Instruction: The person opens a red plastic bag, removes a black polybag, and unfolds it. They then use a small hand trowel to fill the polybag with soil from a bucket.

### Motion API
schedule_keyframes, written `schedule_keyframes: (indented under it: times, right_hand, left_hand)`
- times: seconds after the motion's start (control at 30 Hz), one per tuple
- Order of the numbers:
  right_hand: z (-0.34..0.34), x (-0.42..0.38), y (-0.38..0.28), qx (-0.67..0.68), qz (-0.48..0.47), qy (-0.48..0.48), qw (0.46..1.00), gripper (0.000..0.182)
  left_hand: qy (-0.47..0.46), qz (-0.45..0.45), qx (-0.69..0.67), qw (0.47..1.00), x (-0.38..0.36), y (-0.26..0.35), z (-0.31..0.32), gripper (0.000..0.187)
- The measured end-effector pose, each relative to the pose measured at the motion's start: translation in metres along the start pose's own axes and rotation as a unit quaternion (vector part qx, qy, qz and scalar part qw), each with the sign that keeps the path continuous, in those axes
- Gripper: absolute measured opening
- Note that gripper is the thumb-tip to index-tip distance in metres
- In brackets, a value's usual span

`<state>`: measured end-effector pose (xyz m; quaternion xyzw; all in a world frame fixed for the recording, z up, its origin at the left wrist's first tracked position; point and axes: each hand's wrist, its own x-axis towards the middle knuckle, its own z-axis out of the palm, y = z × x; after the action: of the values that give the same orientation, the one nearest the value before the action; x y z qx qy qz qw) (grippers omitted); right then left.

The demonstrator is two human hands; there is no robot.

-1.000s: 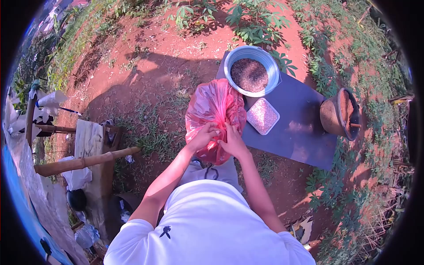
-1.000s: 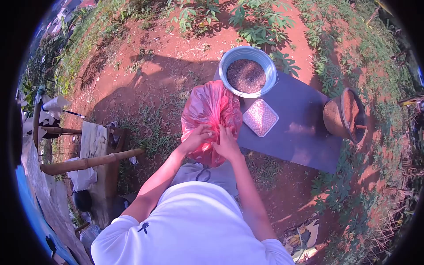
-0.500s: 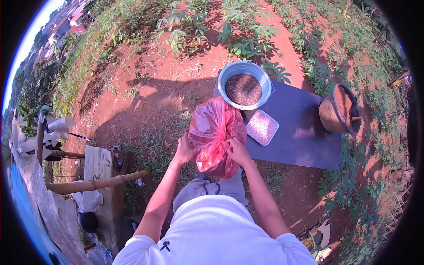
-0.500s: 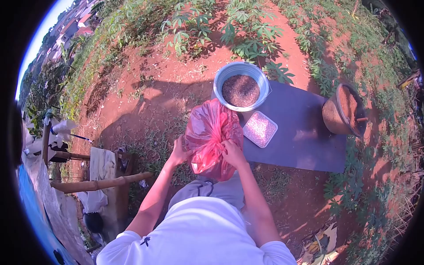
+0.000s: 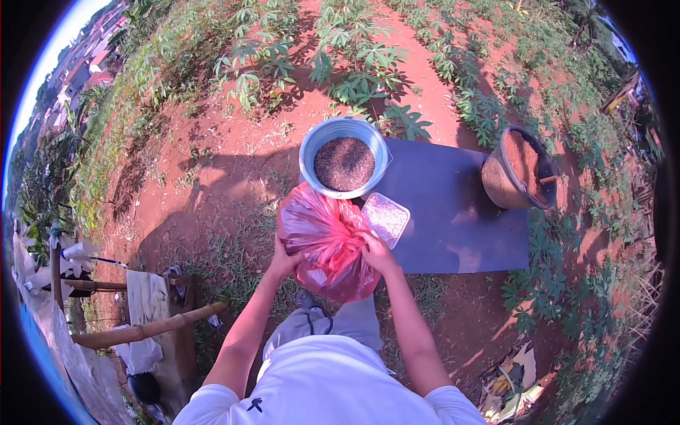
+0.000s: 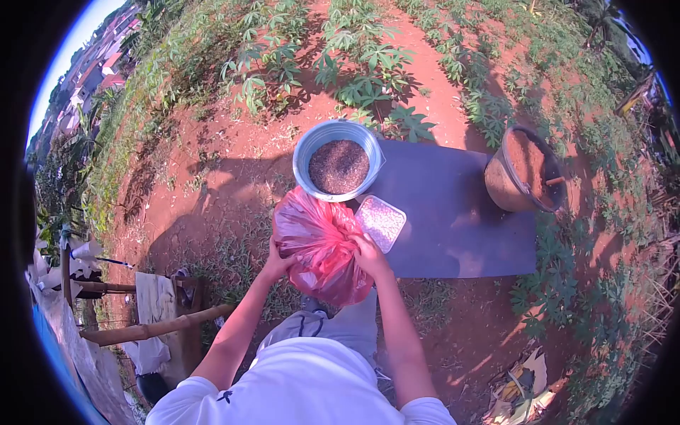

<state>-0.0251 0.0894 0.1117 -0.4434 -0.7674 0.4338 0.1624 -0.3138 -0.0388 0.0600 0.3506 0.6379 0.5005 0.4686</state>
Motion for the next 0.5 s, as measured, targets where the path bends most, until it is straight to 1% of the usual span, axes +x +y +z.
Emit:
schedule_keyframes:
  times: [0.07, 0.1, 0.13, 0.17, 0.2, 0.27, 0.3, 0.37, 0.4, 0.43, 0.47, 0.5]
  right_hand:
    - [0.002, 0.003, 0.008, 0.006, -0.014, -0.011, 1.000, 0.044]
    - [0.000, 0.008, 0.013, 0.004, -0.033, -0.022, 0.999, 0.045]
    - [0.002, 0.007, 0.019, -0.041, -0.021, -0.019, 0.999, 0.046]
    - [-0.009, 0.003, 0.007, -0.029, -0.010, -0.027, 0.999, 0.048]
    - [-0.009, 0.003, 0.011, -0.027, -0.026, -0.022, 0.999, 0.048]
    - [-0.019, 0.006, 0.023, -0.026, -0.051, -0.025, 0.998, 0.048]
    - [-0.026, 0.007, 0.028, -0.020, -0.057, -0.046, 0.997, 0.048]
    - [-0.033, 0.003, 0.036, -0.002, -0.060, -0.078, 0.995, 0.048]
    - [-0.044, 0.004, 0.042, -0.009, -0.071, -0.078, 0.994, 0.048]
    - [-0.058, 0.005, 0.040, -0.017, -0.082, -0.076, 0.994, 0.048]
    - [-0.072, 0.004, 0.037, -0.037, -0.036, -0.105, 0.993, 0.047]
    - [-0.080, 0.005, 0.043, -0.034, -0.033, -0.114, 0.992, 0.047]
  left_hand:
    - [0.014, -0.056, -0.013, 0.998, -0.006, 0.028, 0.004, 0.122]
    - [0.009, -0.052, -0.008, 0.999, -0.004, 0.024, 0.005, 0.122]
    - [-0.002, -0.046, -0.012, 0.999, -0.003, 0.011, 0.004, 0.119]
    - [-0.013, -0.038, -0.017, 0.999, 0.003, 0.004, 0.008, 0.115]
    - [-0.016, -0.029, -0.019, 0.999, 0.003, 0.004, 0.015, 0.115]
    - [-0.055, -0.087, -0.048, 0.994, -0.004, 0.014, 0.028, 0.105]
    - [-0.048, -0.085, -0.047, 0.994, -0.003, 0.023, 0.037, 0.105]
    - [-0.033, -0.125, 0.049, 0.990, -0.016, 0.037, 0.059, 0.100]
    - [-0.028, -0.127, 0.019, 0.991, -0.017, 0.025, 0.068, 0.095]
    - [-0.021, -0.138, 0.020, 0.990, -0.020, 0.024, 0.076, 0.095]
    - [-0.023, -0.147, 0.026, 0.988, -0.021, 0.023, 0.086, 0.094]
    - [-0.026, -0.155, 0.032, 0.987, -0.020, 0.026, 0.098, 0.093]
